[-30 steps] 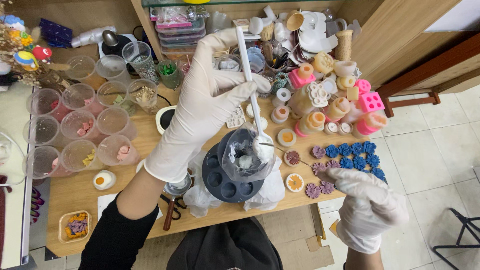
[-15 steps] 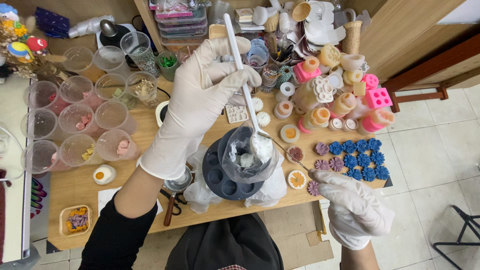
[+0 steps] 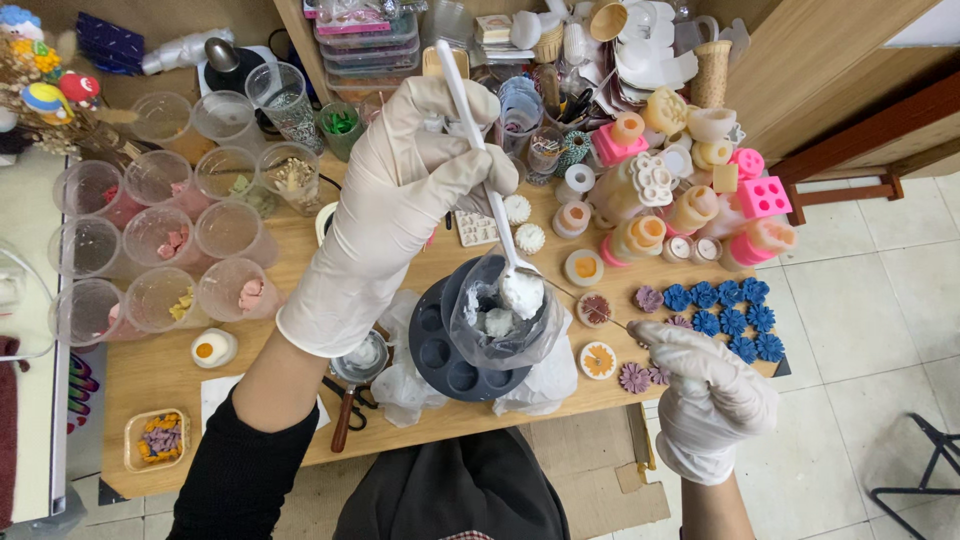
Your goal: The person prepares candle components by scraping white wax from a small pot into a plastic pastry bag with a spoon and then placing the bag into a black stand.
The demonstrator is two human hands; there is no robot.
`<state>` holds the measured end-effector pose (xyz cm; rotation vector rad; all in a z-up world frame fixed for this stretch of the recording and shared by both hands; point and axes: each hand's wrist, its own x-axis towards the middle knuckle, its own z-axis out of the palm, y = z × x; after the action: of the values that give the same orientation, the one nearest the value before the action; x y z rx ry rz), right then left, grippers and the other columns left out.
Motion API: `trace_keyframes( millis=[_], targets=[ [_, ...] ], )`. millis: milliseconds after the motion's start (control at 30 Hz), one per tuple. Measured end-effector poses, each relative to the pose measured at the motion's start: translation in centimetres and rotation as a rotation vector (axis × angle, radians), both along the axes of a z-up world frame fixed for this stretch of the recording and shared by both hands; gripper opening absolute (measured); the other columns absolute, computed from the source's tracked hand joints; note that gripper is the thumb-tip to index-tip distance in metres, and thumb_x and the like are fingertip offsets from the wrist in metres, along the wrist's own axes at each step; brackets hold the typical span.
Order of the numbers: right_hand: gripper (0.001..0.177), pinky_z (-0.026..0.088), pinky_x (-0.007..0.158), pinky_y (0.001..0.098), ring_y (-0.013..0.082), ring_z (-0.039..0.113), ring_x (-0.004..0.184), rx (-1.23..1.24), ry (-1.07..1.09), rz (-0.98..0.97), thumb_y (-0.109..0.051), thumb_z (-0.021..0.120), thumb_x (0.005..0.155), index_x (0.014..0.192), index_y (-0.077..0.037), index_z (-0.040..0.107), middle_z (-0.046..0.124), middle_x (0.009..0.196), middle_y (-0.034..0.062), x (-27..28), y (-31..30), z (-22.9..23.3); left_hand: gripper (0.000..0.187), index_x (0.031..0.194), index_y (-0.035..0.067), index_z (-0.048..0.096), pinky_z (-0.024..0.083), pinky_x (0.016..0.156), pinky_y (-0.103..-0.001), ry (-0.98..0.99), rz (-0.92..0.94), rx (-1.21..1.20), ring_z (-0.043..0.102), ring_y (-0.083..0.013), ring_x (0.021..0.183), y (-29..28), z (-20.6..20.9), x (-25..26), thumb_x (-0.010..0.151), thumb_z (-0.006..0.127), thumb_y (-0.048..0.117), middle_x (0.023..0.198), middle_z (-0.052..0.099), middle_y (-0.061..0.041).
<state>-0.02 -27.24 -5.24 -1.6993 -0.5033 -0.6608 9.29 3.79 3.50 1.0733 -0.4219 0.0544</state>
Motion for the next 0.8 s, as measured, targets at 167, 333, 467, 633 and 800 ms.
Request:
trace_keyframes(
  millis=[167, 333, 467, 633, 800],
  targets=[
    [0.027, 0.063, 0.088, 0.0357, 0.0279, 0.077, 0.095, -0.008, 0.006, 0.053, -0.024, 0.071, 0.104, 0.094, 0.002, 0.067, 0.075, 0.097, 0.0194, 0.3, 0.3, 0.4, 0.025, 0.128, 0.006, 0.051, 0.063, 0.088, -0.033, 0.001, -0.035, 0.005, 0.073, -0.0161, 0.098, 0.2, -0.1, -0.2, 0.107, 0.062, 0.002, 0.106, 0.07, -0.006],
    [0.029, 0.062, 0.088, 0.0343, 0.0277, 0.077, 0.095, -0.039, 0.05, 0.058, -0.025, 0.07, 0.104, 0.096, 0.002, 0.068, 0.075, 0.098, 0.021, 0.1, 0.3, 0.5, 0.024, 0.134, 0.004, 0.051, 0.061, 0.089, -0.031, -0.032, -0.052, 0.05, 0.073, -0.0159, 0.096, 0.2, -0.5, -0.5, 0.112, 0.062, 0.002, 0.099, 0.072, -0.011],
    [0.029, 0.063, 0.088, 0.0347, 0.028, 0.077, 0.095, -0.053, 0.035, 0.062, -0.025, 0.07, 0.103, 0.095, 0.003, 0.067, 0.075, 0.098, 0.0208, 0.2, 0.4, 0.5, 0.025, 0.134, 0.005, 0.051, 0.061, 0.088, -0.031, -0.069, -0.092, 0.05, 0.073, -0.0143, 0.094, 0.1, -0.6, -0.6, 0.112, 0.061, 0.003, 0.101, 0.073, -0.01],
    [0.03, 0.063, 0.089, 0.0361, 0.0285, 0.077, 0.097, -0.058, 0.052, 0.059, -0.026, 0.071, 0.103, 0.097, 0.003, 0.068, 0.075, 0.096, 0.0182, -0.3, 0.3, 0.2, 0.025, 0.133, 0.003, 0.053, 0.056, 0.084, -0.029, -0.065, -0.08, 0.132, 0.072, -0.014, 0.091, 0.2, -0.3, -1.2, 0.11, 0.061, 0.004, 0.103, 0.074, -0.011],
    [0.029, 0.064, 0.09, 0.0374, 0.0282, 0.078, 0.097, -0.044, 0.058, 0.061, -0.025, 0.07, 0.102, 0.097, 0.003, 0.068, 0.075, 0.094, 0.0162, -0.4, 0.0, -0.3, 0.024, 0.133, 0.001, 0.053, 0.059, 0.097, -0.032, -0.056, -0.13, 0.123, 0.071, -0.0137, 0.097, 0.0, 0.1, -1.4, 0.11, 0.061, 0.004, 0.106, 0.074, -0.01]
  ],
)
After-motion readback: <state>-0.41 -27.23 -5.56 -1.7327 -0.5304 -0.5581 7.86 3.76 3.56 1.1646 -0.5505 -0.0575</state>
